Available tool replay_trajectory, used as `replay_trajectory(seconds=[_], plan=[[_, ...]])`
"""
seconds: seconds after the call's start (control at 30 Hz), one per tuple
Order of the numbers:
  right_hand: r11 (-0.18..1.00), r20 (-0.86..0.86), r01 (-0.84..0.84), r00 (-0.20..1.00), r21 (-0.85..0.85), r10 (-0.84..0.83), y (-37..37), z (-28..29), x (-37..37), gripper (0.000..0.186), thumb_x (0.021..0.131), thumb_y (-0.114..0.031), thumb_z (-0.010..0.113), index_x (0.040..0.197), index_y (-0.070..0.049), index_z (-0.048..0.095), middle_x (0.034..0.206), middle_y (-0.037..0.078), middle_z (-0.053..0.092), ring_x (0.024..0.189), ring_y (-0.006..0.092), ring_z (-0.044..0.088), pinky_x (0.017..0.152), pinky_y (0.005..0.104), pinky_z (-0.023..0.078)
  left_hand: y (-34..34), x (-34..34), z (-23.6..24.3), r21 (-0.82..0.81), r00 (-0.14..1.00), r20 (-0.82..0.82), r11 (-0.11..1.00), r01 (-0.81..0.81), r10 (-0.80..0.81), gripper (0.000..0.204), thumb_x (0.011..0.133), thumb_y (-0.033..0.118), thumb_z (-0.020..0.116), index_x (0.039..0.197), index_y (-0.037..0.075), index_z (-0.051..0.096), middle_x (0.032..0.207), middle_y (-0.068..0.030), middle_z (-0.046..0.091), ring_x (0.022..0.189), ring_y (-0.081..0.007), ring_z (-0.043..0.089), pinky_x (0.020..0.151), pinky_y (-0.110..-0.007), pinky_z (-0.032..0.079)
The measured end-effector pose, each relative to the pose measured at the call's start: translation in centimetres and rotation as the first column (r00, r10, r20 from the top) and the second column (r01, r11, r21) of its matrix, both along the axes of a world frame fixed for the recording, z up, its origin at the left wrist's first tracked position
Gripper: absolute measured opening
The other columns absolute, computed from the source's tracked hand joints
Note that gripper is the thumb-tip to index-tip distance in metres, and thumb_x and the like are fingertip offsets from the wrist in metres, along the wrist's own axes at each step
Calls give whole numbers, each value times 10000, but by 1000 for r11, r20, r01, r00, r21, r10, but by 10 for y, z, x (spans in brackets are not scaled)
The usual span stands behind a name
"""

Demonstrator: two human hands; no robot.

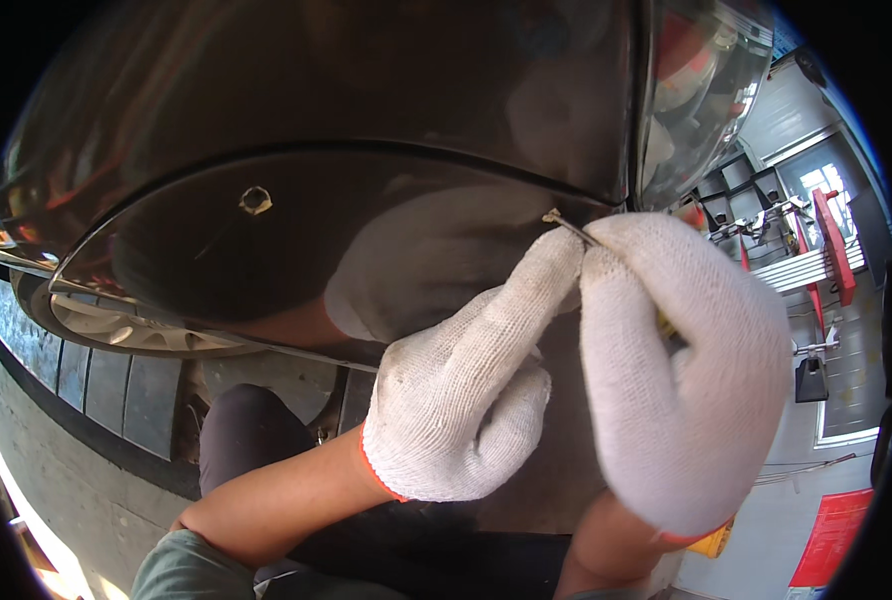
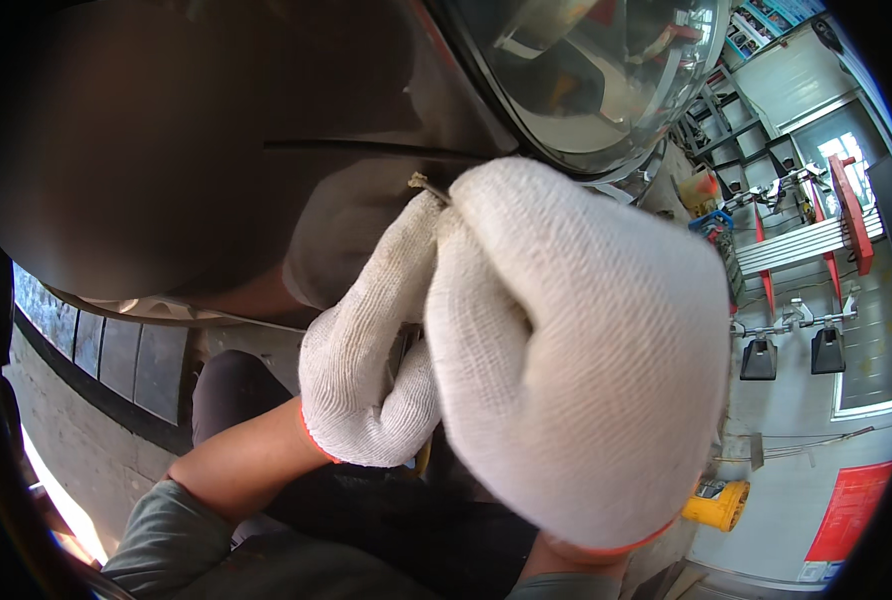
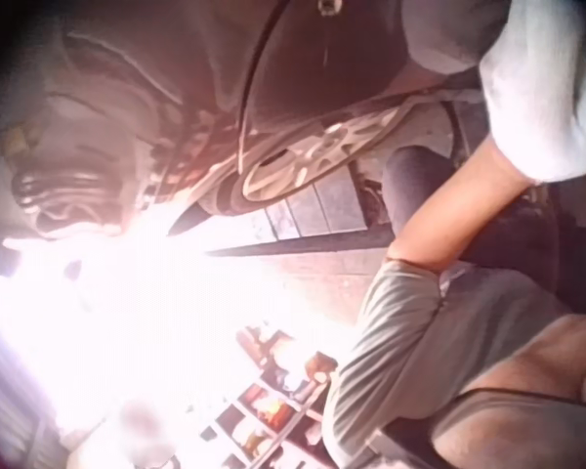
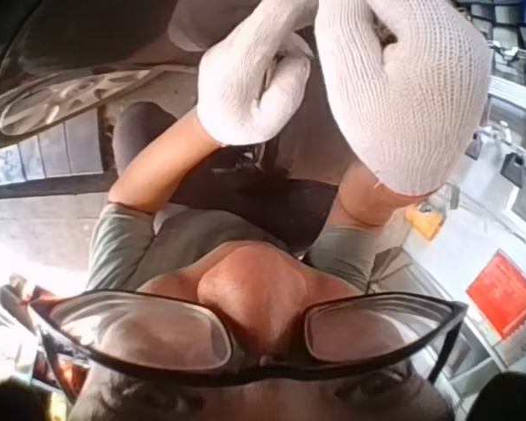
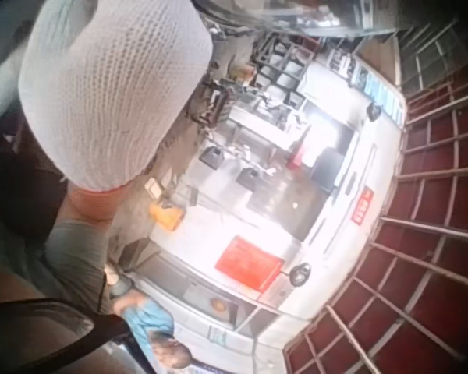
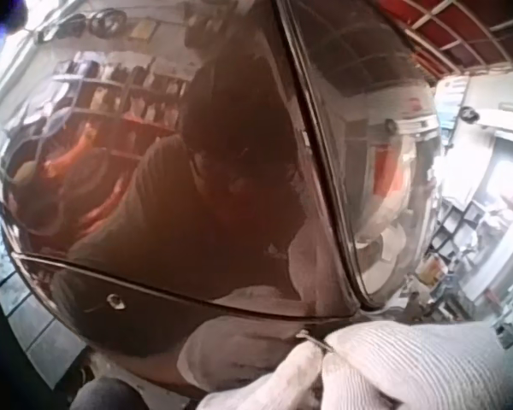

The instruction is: The person uses a power drill to remove screws from the front bumper of a car, then manually removes the screws and clips. They continue to detach fasteners and adjust the bumper area while sitting on the floor.

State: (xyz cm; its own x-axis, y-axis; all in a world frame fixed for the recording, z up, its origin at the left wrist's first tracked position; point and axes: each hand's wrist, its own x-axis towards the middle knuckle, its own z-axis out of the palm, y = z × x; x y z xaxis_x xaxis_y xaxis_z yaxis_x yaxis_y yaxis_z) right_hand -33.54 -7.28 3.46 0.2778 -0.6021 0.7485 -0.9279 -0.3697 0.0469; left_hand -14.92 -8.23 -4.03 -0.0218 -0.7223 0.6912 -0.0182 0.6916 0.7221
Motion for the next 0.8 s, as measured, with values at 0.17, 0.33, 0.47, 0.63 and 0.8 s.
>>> replay_trajectory(seconds=[0.17, 0.33, 0.47, 0.63, 0.8], plan=[[869, -59, -333, 924, 367, 379, -40, 61, 6, 295, 929, -6, 780, 1222, 22, 780, 1174, 123, 790, 1019, 210, 770, 891, 320, 644, -5, -5, -8, -57, 997, 20, 995, 76, -75, 880, 845, -86, 572, 1680, -155, 306, 1409, -320, 706, 988, -297, 802, 898, -367, 641], [652, 61, -350, 904, 673, 423, -61, 94, 23, 207, 964, -67, 687, 1096, 48, 797, 956, 139, 782, 852, 220, 763, 782, 317, 617, -5, -8, -10, -68, 997, 20, 995, 76, -74, 925, 836, -89, 559, 1704, -154, 244, 1386, -311, 724, 944, -270, 797, 884, -362, 641], [613, 243, -441, 892, 656, 381, -60, 86, 20, 234, 992, -87, 637, 1087, 56, 796, 919, 135, 784, 851, 195, 757, 774, 313, 588, -3, -7, -7, -59, 996, 27, 995, 86, -84, 932, 834, -95, 550, 1709, -147, 235, 1382, -302, 730, 930, -265, 794, 884, -356, 636], [719, 377, -435, 891, 542, 255, -33, 57, 23, 239, 1030, -68, 617, 1138, 60, 788, 944, 127, 789, 859, 179, 748, 793, 306, 578, -3, -10, -8, -39, 999, 7, 999, 35, -35, 864, 823, -82, 616, 1658, -118, 396, 1271, -269, 760, 868, -286, 788, 833, -351, 641], [863, 327, -349, 916, 366, 232, -13, 28, 36, 229, 1058, -103, 643, 1171, 46, 775, 950, 166, 791, 861, 245, 772, 776, 345, 591, 2, -6, -8, -57, 1000, -22, 998, -22, 20, 809, 829, -82, 639, 1622, -105, 482, 1258, -252, 765, 835, -280, 782, 796, -349, 644]])
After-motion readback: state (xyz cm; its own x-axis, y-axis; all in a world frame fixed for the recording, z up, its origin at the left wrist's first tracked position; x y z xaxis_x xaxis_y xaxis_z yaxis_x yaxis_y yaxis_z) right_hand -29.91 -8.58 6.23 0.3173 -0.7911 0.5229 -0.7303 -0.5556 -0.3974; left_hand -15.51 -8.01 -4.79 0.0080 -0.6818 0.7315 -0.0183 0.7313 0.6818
